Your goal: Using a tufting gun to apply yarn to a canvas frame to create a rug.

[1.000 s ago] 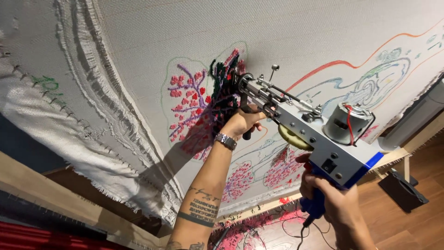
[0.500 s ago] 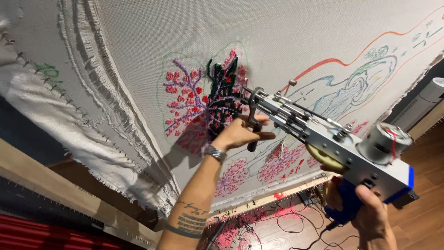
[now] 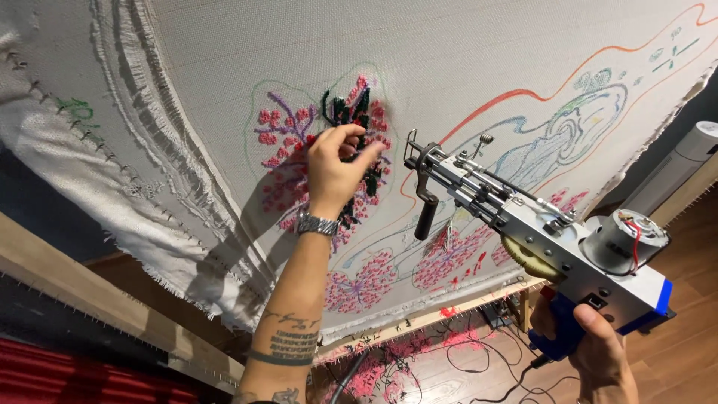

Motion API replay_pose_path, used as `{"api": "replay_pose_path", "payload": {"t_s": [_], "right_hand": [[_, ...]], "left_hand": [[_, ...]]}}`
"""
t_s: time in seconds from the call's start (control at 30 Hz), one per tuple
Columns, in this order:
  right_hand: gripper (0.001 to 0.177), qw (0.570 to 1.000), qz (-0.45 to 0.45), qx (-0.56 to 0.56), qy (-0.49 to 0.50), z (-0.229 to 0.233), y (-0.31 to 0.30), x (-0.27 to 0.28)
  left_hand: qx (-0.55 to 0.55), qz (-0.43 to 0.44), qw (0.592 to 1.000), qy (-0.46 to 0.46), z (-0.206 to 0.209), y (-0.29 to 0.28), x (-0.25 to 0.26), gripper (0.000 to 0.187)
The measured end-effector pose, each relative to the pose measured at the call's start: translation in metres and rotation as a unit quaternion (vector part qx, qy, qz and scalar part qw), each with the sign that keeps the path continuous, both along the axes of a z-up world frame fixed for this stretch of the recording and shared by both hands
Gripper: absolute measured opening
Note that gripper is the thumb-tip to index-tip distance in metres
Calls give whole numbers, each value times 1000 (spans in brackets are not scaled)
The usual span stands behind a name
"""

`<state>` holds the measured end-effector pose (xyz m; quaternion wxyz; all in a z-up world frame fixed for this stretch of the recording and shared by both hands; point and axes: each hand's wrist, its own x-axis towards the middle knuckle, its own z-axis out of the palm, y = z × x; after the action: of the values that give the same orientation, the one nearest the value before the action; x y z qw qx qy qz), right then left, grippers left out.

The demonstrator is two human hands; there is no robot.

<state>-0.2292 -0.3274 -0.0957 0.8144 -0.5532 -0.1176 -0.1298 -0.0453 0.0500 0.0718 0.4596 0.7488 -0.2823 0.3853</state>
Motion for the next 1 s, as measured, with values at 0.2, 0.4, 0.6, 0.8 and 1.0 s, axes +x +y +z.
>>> {"api": "replay_pose_path", "payload": {"t_s": [0.2, 0.4, 0.6, 0.8, 1.0], "right_hand": [[62, 1000, 7, 14, 6, 5, 2, -4], [61, 999, -16, 29, 9, 7, -11, -6], [55, 998, -3, 21, 51, 0, -36, 0], [48, 997, 60, 36, 24, 8, -45, 8], [47, 990, 103, 31, 92, -2, -44, 20]], "left_hand": [[-24, 179, 983, 33, -14, -4, 26, 25], [15, 231, 971, -62, -22, -15, 28, 12], [-13, 179, 980, -84, -35, -22, 1, 11], [39, 132, 986, 96, -94, -18, -31, 26], [69, 34, 920, 383, -182, -34, -78, 41]]}}
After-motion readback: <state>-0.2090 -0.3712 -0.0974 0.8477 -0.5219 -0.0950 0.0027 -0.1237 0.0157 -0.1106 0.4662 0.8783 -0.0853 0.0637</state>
